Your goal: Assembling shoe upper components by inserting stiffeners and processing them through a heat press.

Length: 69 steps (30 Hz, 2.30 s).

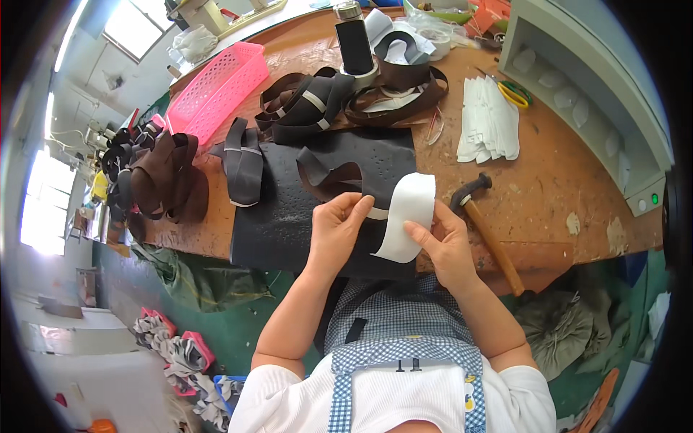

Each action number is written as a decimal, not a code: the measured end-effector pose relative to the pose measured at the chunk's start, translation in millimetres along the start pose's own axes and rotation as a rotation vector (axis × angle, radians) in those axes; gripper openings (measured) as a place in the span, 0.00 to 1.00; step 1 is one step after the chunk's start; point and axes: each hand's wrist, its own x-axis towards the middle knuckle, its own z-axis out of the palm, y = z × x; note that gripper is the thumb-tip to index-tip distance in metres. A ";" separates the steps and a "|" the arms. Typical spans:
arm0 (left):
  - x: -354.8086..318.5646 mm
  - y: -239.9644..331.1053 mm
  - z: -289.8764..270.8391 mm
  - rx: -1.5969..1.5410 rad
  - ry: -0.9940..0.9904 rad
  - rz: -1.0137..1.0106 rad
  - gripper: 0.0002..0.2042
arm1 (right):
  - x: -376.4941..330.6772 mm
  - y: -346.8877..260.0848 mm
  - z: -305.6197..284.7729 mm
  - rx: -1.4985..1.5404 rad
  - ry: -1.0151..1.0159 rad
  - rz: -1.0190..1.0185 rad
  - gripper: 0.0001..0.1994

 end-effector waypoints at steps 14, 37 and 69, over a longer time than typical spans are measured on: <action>7.5 1.8 -8.0 -0.238 -0.209 -0.160 0.14 | 22.2 -6.8 -0.2 -0.104 -0.035 -0.033 0.09; 12.2 -4.4 -22.6 -0.234 -0.181 -0.202 0.13 | 34.1 -6.0 3.5 -0.151 -0.128 -0.029 0.17; 3.9 -8.2 -26.8 -0.268 -0.151 -0.242 0.13 | 43.3 -9.1 8.4 -0.162 -0.235 -0.002 0.23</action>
